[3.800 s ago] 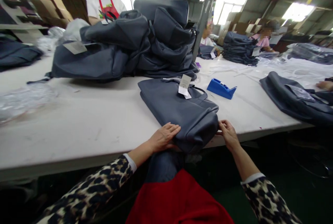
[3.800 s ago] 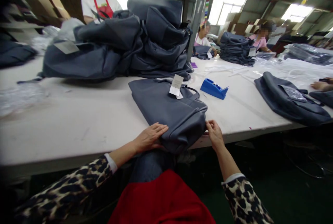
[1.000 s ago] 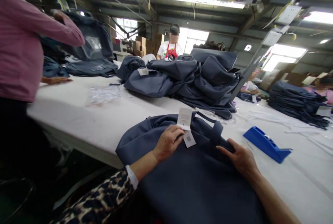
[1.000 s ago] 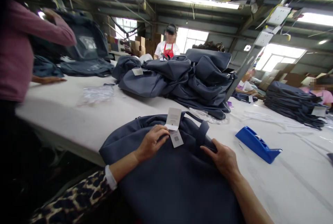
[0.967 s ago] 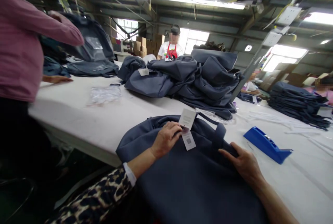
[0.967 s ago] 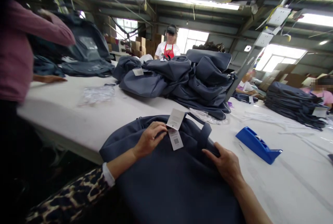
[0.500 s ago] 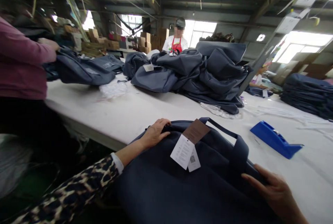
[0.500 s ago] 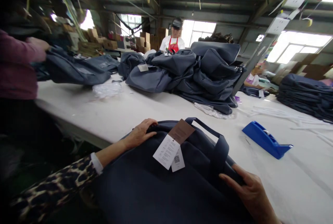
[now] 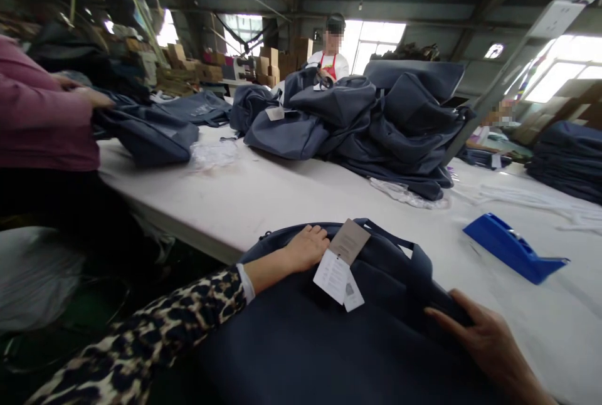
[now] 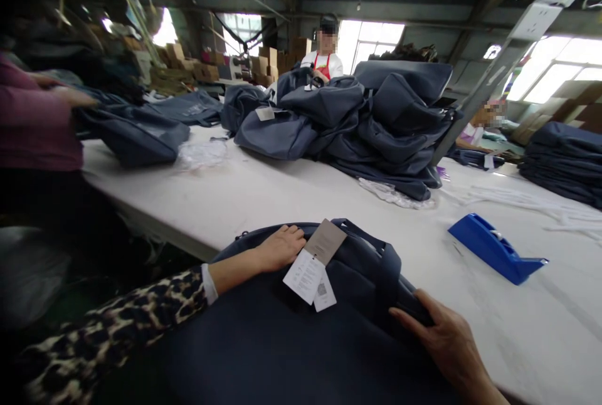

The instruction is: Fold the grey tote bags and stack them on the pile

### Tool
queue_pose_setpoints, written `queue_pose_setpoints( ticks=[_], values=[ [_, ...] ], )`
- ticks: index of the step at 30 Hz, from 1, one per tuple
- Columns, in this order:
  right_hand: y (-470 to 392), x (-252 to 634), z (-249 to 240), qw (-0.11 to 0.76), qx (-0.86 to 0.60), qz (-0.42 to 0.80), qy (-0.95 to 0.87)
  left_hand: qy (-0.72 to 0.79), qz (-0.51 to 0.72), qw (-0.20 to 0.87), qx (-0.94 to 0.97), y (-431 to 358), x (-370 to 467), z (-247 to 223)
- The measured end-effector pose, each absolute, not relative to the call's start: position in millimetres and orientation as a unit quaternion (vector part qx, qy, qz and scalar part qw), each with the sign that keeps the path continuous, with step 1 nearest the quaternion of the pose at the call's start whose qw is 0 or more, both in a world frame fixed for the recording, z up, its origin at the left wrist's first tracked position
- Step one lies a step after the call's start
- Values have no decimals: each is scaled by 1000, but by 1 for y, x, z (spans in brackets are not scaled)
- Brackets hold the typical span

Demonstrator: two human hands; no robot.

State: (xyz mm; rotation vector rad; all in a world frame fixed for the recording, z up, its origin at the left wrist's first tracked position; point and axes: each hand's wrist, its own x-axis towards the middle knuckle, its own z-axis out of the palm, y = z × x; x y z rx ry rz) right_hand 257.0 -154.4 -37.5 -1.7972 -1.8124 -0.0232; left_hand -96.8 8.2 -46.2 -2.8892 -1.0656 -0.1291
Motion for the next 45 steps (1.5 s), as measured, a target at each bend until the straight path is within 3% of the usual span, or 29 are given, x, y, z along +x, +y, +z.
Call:
queue_pose_setpoints(
  ticks=[4, 12, 18, 27, 32, 36, 45],
  values=[
    [-158, 251, -29, 220, -708, 6, -671, -344, -12, -24, -939, 15, -93, -54],
    [-158, 254, -39, 176, -740, 2, -649, -353, -72, -67, -930, 0, -97, -68],
    [-150, 257, -63, 131, -774, 82, -614, -355, -97, -127, -921, 11, -104, -88],
    [-147, 258, -70, 150, -780, 70, -603, -341, -104, -152, -922, 50, -109, -119],
    [-145, 261, -73, 153, -780, 88, -600, -326, -77, -197, -921, 39, -102, -93],
    [-146, 265, -73, 161, -778, 93, -600, -330, -39, -171, -928, 30, -95, -72],
    [-102, 239, -46, 212, -745, 119, -621, -300, -73, -165, -937, 26, -91, -77]
  ],
)
